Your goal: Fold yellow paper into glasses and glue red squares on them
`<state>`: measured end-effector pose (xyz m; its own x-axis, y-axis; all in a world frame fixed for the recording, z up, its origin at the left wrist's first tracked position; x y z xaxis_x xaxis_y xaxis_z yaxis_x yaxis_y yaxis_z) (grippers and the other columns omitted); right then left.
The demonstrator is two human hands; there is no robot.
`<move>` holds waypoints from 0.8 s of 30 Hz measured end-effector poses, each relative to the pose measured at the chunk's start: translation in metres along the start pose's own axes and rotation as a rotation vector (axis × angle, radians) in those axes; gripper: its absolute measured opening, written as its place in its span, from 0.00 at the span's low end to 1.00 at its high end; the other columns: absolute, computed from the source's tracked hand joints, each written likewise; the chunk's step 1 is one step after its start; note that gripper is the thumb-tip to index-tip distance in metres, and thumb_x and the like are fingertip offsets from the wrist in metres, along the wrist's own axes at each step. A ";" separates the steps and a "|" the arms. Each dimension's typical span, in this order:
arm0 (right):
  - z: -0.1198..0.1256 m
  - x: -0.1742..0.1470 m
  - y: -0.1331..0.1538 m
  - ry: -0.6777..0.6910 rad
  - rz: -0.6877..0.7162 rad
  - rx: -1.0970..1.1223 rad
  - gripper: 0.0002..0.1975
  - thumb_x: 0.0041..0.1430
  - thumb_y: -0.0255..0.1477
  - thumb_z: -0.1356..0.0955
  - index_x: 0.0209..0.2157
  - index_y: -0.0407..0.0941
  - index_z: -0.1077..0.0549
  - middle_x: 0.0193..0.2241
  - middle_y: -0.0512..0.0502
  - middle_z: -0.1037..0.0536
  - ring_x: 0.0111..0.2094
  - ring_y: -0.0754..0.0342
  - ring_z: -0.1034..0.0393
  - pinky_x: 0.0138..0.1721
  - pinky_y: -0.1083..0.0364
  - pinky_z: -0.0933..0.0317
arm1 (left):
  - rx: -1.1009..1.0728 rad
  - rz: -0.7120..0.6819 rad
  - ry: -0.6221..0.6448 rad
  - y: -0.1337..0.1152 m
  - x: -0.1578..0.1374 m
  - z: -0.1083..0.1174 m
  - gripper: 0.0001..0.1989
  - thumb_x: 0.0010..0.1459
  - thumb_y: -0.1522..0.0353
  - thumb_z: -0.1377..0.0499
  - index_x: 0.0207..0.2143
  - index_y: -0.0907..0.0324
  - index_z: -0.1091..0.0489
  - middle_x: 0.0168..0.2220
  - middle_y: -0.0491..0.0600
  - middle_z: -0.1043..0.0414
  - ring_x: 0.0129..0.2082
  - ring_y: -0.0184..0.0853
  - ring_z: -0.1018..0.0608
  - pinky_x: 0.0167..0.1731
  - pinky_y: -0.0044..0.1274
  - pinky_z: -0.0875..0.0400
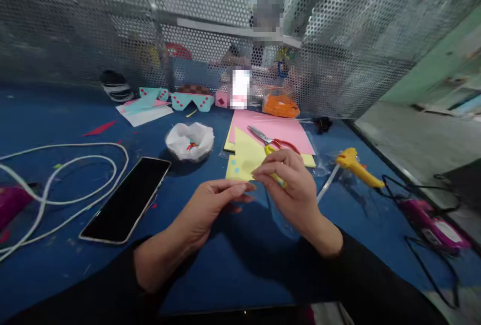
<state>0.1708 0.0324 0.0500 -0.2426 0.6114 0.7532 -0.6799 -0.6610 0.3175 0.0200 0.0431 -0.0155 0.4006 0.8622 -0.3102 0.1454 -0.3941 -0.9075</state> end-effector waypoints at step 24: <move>-0.008 -0.005 0.014 0.099 0.084 0.025 0.09 0.63 0.25 0.33 0.41 0.49 0.22 0.34 0.48 0.23 0.37 0.53 0.28 0.52 0.43 0.41 | -0.126 -0.053 -0.138 0.000 0.000 0.007 0.09 0.45 0.65 0.30 0.30 0.59 0.19 0.32 0.51 0.18 0.35 0.33 0.22 0.33 0.21 0.34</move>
Point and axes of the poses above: each hand's wrist, its own x-axis towards the middle knuckle, its own z-axis out of the back of the hand, y = z × x, the point moved 5 cm from there along x, towards the middle knuckle
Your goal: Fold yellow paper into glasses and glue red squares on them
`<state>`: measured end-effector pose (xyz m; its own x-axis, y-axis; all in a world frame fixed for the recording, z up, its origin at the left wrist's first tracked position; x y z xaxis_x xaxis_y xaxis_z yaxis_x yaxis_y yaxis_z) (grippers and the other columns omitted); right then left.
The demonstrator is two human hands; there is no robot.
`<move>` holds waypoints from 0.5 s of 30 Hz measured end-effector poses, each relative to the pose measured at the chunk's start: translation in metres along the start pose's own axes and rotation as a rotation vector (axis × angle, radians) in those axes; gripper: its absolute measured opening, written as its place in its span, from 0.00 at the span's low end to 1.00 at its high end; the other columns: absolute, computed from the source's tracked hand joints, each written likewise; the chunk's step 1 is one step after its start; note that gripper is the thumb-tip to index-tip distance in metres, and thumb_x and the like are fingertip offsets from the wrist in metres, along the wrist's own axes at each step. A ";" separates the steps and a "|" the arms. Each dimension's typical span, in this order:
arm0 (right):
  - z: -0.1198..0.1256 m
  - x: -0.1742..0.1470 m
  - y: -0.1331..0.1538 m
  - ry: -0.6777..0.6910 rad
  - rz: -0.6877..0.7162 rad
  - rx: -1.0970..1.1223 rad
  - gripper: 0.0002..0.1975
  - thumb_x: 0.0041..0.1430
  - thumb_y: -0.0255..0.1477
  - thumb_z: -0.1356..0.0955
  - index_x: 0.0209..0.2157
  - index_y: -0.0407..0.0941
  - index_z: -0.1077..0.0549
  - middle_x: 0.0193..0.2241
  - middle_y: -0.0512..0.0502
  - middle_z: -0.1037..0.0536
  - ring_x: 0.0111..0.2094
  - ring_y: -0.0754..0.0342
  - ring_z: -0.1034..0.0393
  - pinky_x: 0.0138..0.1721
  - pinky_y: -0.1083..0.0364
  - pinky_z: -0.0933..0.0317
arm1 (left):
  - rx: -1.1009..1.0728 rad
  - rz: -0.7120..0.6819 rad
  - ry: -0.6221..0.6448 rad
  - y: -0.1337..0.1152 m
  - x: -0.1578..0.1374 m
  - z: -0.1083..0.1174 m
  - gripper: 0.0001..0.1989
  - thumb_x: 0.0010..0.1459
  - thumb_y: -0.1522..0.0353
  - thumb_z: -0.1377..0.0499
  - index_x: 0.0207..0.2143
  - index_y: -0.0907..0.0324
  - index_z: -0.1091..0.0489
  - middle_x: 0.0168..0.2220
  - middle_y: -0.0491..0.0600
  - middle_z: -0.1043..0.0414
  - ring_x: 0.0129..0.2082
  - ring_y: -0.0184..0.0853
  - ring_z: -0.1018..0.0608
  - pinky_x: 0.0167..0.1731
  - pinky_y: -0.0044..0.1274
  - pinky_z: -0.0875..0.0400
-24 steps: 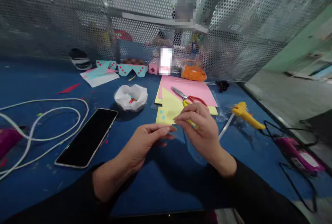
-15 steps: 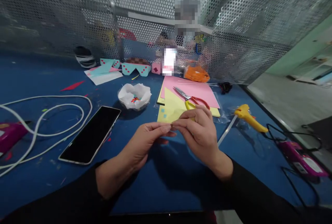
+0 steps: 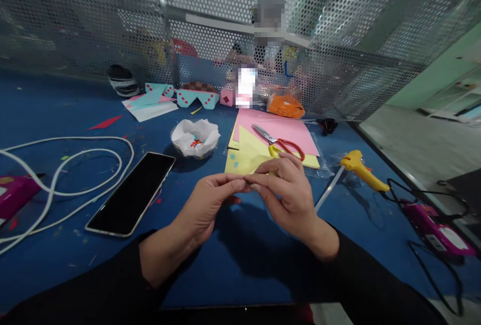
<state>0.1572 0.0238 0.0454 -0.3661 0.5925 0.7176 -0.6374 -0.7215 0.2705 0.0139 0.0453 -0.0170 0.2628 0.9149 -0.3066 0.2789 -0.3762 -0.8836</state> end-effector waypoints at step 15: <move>0.002 -0.003 -0.012 0.049 -0.198 0.010 0.02 0.60 0.31 0.29 0.34 0.49 0.27 0.48 0.45 0.24 0.60 0.46 0.37 0.62 0.37 0.51 | 0.229 -0.210 -0.104 -0.014 -0.007 -0.003 0.08 0.45 0.64 0.31 0.29 0.58 0.19 0.30 0.48 0.18 0.30 0.31 0.23 0.35 0.22 0.31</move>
Point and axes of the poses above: each hand's wrist, its own x-axis towards the middle knuckle, its own z-axis out of the back of the hand, y = z × x, the point moved 5 cm from there along x, towards the middle knuckle
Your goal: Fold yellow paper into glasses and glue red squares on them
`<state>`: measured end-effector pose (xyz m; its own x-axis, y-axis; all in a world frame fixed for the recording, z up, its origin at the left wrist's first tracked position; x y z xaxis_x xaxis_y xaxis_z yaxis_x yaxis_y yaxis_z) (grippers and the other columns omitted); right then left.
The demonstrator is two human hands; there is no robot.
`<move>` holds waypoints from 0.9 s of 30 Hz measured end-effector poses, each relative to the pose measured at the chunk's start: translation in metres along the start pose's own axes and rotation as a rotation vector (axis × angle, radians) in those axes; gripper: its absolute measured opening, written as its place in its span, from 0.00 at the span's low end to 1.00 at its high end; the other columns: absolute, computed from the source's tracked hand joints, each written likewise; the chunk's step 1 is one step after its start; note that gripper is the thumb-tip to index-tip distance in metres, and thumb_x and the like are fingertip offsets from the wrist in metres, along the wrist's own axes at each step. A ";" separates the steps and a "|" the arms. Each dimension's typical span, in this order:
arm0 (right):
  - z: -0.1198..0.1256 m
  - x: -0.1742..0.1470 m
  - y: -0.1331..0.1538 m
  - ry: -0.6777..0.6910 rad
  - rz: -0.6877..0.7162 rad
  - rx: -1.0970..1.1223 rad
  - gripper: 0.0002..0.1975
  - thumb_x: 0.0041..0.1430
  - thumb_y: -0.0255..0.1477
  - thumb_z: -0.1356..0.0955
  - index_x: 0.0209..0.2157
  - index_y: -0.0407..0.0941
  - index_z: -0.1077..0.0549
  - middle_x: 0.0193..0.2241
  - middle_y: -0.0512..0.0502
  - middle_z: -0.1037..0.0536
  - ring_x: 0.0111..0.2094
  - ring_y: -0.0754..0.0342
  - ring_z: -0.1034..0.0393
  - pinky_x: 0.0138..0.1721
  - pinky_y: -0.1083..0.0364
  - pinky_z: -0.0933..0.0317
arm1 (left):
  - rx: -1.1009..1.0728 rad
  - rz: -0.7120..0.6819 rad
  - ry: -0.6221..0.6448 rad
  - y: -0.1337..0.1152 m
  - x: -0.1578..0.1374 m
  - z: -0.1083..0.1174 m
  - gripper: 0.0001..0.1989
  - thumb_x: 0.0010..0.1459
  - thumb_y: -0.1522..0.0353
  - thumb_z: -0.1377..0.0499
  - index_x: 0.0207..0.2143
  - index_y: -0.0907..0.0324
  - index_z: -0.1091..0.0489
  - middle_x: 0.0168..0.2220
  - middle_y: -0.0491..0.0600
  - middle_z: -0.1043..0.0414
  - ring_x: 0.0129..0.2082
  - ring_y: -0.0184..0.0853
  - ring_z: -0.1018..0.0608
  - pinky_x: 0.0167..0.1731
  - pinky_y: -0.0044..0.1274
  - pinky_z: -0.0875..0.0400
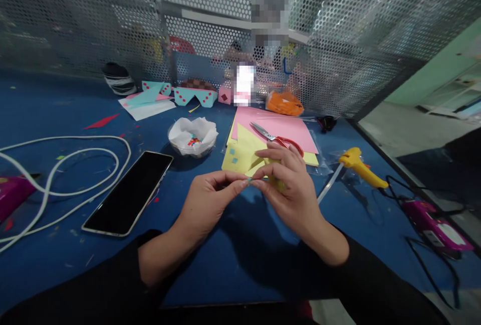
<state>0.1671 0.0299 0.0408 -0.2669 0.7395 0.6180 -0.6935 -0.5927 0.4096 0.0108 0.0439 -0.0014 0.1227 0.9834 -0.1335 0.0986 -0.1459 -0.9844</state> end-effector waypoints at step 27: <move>-0.006 0.000 -0.001 0.060 -0.029 0.093 0.04 0.63 0.25 0.34 0.34 0.48 0.32 0.49 0.44 0.24 0.58 0.47 0.36 0.60 0.37 0.47 | 0.122 -0.046 0.011 -0.002 -0.002 0.000 0.07 0.50 0.66 0.33 0.32 0.59 0.19 0.35 0.51 0.17 0.37 0.37 0.19 0.42 0.26 0.28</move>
Point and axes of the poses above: each hand's wrist, its own x-axis towards the middle knuckle, its own z-axis out of the back of the hand, y = z × x, the point moved 5 cm from there along x, towards the middle knuckle
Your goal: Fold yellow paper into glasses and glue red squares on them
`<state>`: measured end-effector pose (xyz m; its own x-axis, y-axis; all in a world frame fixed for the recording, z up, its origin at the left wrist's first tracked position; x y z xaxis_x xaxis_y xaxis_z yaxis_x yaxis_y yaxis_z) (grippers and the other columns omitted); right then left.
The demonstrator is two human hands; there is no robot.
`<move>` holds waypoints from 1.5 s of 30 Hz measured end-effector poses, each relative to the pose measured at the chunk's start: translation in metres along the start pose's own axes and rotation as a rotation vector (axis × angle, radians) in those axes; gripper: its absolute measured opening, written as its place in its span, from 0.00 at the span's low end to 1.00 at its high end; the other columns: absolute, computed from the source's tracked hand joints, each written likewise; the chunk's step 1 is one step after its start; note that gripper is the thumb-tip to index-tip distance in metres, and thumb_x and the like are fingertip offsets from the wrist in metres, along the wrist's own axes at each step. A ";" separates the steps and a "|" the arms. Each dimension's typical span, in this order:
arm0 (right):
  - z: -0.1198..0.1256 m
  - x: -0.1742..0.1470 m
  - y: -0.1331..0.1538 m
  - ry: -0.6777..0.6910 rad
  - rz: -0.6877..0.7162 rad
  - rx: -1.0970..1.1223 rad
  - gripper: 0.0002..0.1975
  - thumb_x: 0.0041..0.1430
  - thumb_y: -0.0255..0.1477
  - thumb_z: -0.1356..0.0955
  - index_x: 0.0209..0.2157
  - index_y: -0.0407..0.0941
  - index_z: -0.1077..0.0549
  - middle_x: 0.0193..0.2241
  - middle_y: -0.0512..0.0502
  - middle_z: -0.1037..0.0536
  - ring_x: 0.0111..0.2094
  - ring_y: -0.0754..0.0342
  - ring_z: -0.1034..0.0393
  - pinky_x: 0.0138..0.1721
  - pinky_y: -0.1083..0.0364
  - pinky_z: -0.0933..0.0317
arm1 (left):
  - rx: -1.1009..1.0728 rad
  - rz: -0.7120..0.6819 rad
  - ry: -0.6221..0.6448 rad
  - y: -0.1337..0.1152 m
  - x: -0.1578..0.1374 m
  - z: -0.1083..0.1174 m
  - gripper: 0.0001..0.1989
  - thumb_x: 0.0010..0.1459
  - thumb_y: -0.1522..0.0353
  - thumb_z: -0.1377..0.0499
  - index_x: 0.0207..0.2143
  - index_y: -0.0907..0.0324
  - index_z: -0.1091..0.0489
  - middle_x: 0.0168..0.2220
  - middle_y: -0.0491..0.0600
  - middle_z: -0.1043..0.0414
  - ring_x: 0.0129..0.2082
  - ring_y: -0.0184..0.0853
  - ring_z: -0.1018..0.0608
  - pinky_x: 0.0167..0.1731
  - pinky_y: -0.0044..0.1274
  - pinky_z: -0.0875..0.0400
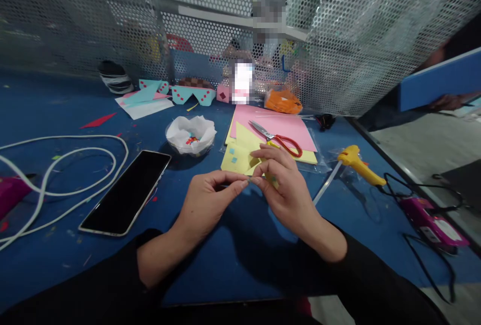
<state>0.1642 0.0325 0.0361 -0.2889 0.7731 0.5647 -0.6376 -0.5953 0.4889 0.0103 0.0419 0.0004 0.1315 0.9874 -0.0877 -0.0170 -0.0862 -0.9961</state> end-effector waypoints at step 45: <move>-0.009 -0.008 -0.008 -0.101 -0.145 0.043 0.03 0.61 0.28 0.33 0.32 0.48 0.28 0.55 0.43 0.28 0.64 0.44 0.44 0.62 0.33 0.53 | -0.197 0.192 0.102 0.012 0.004 -0.006 0.08 0.50 0.62 0.32 0.30 0.57 0.19 0.29 0.51 0.19 0.30 0.35 0.20 0.25 0.20 0.32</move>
<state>0.1653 0.0327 0.0222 -0.1212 0.8271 0.5488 -0.6359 -0.4892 0.5969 0.0164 0.0435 -0.0115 0.2437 0.9329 -0.2653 0.1400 -0.3045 -0.9422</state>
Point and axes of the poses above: each hand's wrist, its own x-axis towards the middle knuckle, its own z-axis out of the back of the hand, y = z × x, the point moved 5 cm from there along x, towards the middle knuckle
